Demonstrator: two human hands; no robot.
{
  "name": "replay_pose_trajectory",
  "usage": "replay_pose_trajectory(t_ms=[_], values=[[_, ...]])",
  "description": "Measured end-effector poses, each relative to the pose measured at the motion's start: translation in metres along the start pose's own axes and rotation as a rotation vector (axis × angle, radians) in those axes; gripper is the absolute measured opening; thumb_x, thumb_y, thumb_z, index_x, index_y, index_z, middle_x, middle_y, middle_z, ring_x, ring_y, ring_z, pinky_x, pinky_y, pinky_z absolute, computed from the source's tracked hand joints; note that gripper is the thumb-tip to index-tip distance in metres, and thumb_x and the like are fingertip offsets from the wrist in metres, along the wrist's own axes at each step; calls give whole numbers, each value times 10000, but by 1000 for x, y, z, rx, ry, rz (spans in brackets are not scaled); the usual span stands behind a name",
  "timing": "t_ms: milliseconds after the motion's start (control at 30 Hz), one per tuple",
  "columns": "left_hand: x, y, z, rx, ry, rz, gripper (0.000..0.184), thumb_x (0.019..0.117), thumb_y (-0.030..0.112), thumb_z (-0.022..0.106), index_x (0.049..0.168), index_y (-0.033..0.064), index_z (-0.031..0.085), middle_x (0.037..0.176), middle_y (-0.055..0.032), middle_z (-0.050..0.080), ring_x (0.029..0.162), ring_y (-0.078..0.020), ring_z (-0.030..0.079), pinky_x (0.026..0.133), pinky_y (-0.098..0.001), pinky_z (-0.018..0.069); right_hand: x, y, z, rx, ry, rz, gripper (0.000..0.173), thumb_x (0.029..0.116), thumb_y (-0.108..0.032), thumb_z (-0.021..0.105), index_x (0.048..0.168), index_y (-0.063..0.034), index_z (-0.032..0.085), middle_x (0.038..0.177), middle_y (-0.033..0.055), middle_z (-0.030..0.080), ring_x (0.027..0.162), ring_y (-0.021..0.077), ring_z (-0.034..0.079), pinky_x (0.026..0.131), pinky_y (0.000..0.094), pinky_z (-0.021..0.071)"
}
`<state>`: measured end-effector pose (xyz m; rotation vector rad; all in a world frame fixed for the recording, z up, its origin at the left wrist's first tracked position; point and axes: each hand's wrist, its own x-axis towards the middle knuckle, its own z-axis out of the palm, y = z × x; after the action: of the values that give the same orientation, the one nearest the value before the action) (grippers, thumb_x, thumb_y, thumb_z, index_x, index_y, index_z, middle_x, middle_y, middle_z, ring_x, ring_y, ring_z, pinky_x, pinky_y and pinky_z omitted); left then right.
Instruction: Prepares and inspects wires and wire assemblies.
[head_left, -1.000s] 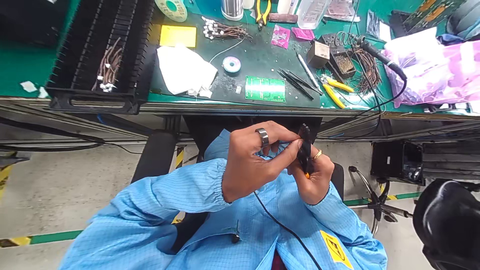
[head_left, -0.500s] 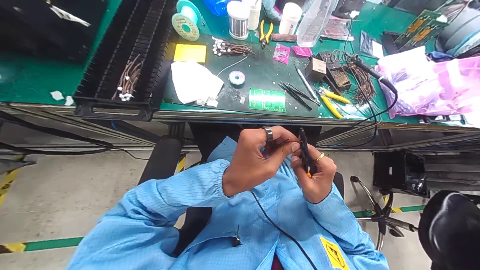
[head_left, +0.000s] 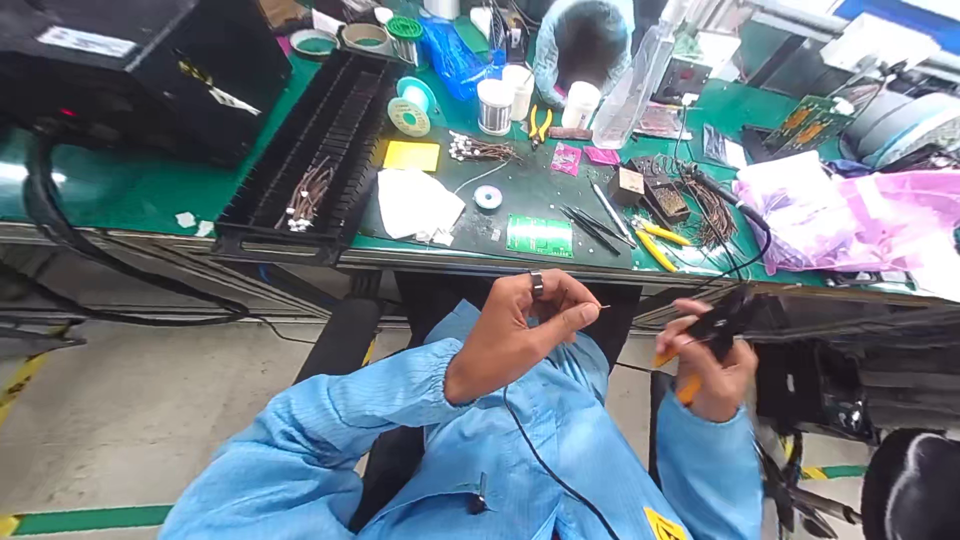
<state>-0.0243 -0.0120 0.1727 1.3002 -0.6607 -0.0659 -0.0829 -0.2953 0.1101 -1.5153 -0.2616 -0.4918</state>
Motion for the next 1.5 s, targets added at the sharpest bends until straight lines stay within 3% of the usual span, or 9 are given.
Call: replay_pose_trajectory(t_ms=[167,267,433,667,867,933,1067,1267,1500], values=[[5,-1,-6,-57,32,-52,150,1002,18,613,1111,-74,657,905,-74,721,749,-117,701,662,-255,613,-38,40,40,476,-60,507,539,921,-265,722,1357,28,601,1003,185,750,871,261,750,768,397,641],[9,0,-10,-128,51,-90,180,1018,-7,566,1150,-106,635,1024,-145,729,767,-164,726,693,-303,640,-45,50,43,736,103,820,625,828,-356,744,1361,-52,627,1142,190,733,1044,336,727,908,523,596],[15,2,-16,-173,79,-90,154,1015,-24,570,1118,-105,651,1100,-158,670,753,-163,715,713,-309,654,-42,50,31,1024,33,741,832,813,-303,782,1559,-219,421,1418,273,572,1297,495,563,1008,655,503],[23,4,-26,-331,101,-183,155,999,-16,611,1119,-92,674,801,-104,704,661,-148,701,642,-287,632,-73,47,68,828,-222,921,927,833,-243,788,1618,-262,296,1203,194,690,1079,394,698,913,611,575],[23,9,-36,-260,-4,-193,63,938,7,714,978,-39,695,750,-74,718,605,-85,665,550,-207,556,-31,17,50,-199,-393,226,1055,823,-259,731,1631,-3,103,1309,97,593,1072,185,634,809,306,587],[21,12,-38,-247,-104,-180,40,937,17,718,957,-14,704,767,-47,726,607,-59,657,543,-194,547,-9,-11,47,-403,-369,-5,935,802,-203,665,1605,25,244,1371,160,573,1123,220,616,873,330,574],[14,17,-36,-277,-271,-157,34,943,52,725,965,36,706,828,-7,737,658,-40,672,577,-181,564,12,-45,55,-194,-382,-98,706,949,-249,702,1494,92,409,1368,224,615,1196,307,642,969,414,582],[6,19,-28,-211,-249,-66,60,955,54,713,1000,15,712,880,-43,744,680,-38,662,577,-169,540,-7,-27,83,449,-472,171,398,1026,-186,636,1405,-77,588,1295,144,669,1170,288,672,978,475,598],[2,19,-24,-95,-150,-40,57,931,72,745,941,24,715,860,-23,713,633,-25,608,540,-161,506,-16,-21,96,136,-412,-42,242,1065,-231,569,1207,-53,652,1035,83,682,918,134,671,796,300,595]])
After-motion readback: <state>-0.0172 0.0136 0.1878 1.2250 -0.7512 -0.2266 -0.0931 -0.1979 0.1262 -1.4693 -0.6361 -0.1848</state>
